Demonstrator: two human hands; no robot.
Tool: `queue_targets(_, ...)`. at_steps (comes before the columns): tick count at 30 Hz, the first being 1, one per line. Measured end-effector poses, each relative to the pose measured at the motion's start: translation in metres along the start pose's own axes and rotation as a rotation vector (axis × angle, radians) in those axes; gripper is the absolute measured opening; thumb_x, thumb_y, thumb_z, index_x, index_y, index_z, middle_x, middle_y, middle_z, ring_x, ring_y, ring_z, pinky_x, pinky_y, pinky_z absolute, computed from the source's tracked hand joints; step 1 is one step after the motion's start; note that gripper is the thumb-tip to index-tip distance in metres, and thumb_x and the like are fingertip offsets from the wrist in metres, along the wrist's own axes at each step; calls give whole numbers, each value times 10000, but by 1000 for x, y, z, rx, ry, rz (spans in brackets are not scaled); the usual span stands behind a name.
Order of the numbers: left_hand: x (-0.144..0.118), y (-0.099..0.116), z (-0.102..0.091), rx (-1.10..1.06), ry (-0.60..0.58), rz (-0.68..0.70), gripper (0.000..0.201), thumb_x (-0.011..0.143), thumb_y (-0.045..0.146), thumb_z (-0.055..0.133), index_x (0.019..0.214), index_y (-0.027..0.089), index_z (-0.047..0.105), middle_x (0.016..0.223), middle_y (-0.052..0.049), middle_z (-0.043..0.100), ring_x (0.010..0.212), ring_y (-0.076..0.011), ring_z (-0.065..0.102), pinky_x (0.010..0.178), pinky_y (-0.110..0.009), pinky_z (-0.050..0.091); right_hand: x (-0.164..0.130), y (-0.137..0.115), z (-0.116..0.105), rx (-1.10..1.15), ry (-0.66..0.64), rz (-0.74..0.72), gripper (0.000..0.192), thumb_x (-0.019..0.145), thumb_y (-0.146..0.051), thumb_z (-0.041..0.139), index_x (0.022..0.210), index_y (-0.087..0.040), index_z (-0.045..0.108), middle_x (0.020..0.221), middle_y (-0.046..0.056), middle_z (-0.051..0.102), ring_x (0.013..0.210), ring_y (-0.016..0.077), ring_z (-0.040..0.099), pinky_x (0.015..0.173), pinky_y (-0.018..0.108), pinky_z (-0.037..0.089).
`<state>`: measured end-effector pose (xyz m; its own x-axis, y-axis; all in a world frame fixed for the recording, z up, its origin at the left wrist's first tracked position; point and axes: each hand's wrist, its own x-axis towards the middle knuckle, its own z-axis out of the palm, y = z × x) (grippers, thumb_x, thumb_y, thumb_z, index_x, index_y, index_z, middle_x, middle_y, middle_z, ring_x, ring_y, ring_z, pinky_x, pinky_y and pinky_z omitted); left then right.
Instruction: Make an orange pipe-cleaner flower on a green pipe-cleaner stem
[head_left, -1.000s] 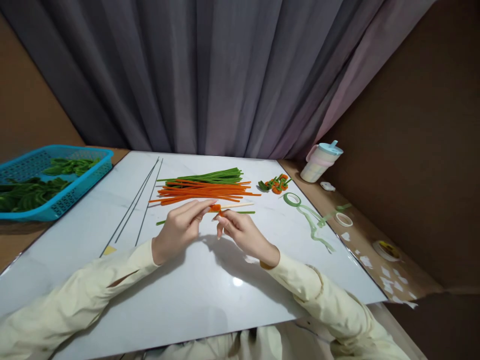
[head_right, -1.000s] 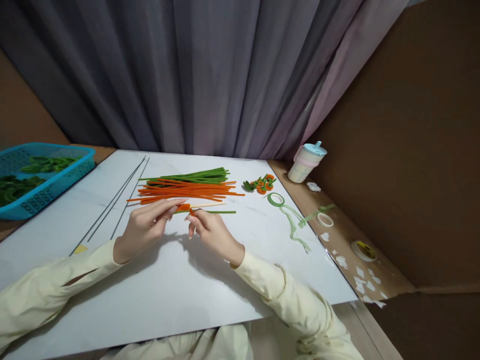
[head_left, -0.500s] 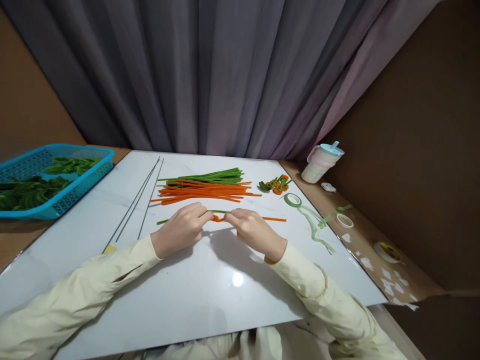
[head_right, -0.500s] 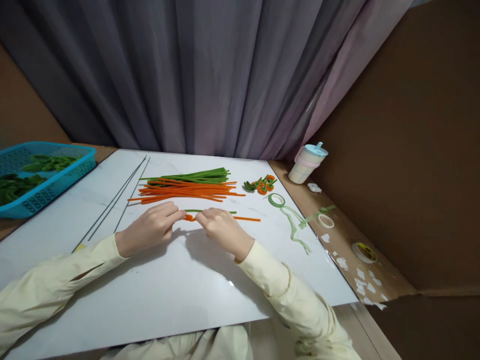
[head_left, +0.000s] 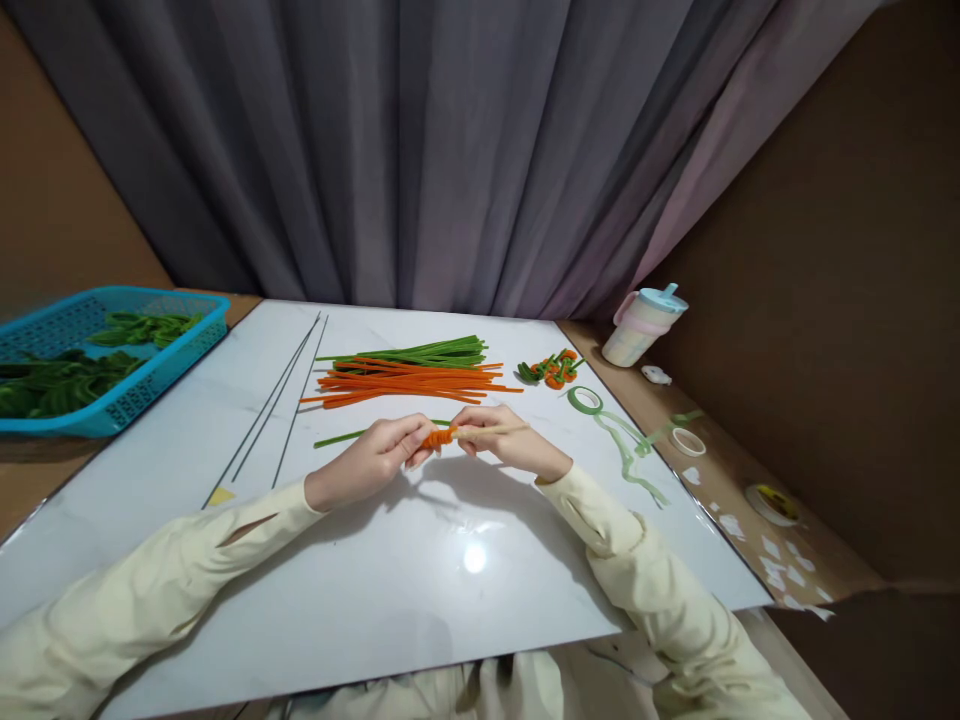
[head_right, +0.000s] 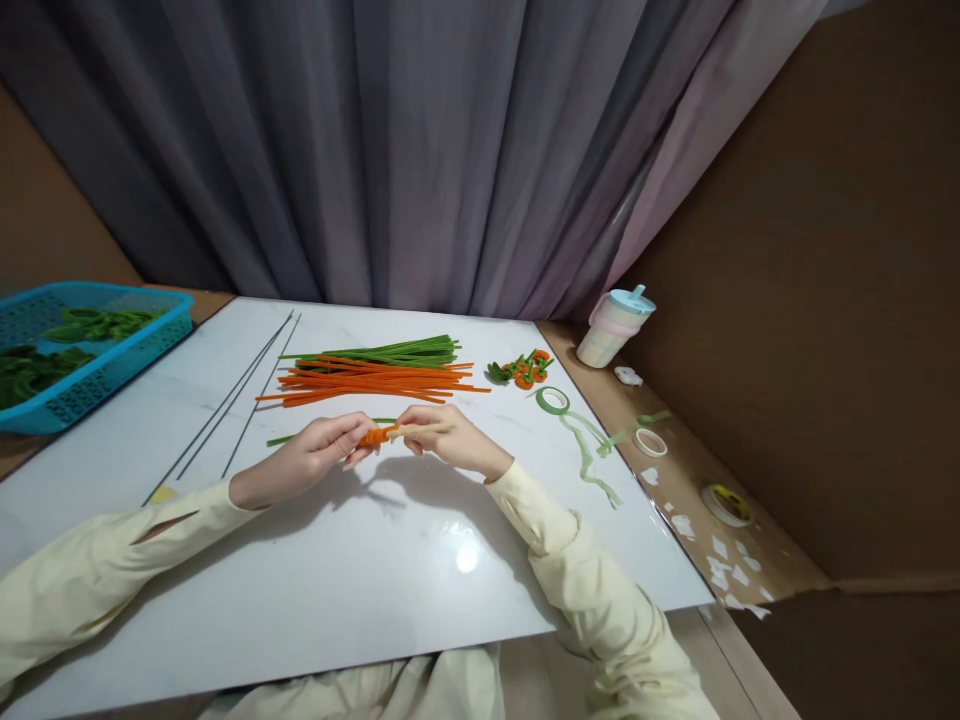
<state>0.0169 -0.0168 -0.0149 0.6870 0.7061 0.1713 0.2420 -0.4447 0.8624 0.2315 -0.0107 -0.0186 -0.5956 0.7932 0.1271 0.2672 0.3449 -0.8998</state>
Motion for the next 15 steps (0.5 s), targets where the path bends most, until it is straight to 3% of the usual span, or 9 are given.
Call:
queue_targets(4, -1, 1, 5, 10, -113, -16, 274, 960, 344, 233, 789, 189, 378, 673, 34, 431, 598, -114, 381, 612, -241, 345, 2, 4, 6, 15, 31, -12, 302, 874, -395, 475, 769, -125, 560, 610, -7, 504, 542, 99, 434, 532, 225, 340)
queue_targets(9, -2, 2, 5, 31, -42, -37, 288, 953, 371, 250, 778, 190, 390, 699, 28, 415, 640, -125, 397, 627, -251, 344, 2, 4, 6, -43, 52, -23, 322, 891, -370, 458, 704, -129, 561, 612, 4, 520, 543, 100, 432, 539, 228, 340)
queue_targets(15, -1, 3, 3, 18, -5, -95, 299, 941, 398, 299, 991, 192, 509, 691, 28, 465, 638, -127, 431, 606, -243, 349, 2, 0, 10, -177, 114, 32, 297, 908, -284, 441, 695, -129, 577, 563, -15, 512, 488, 84, 411, 515, 208, 337)
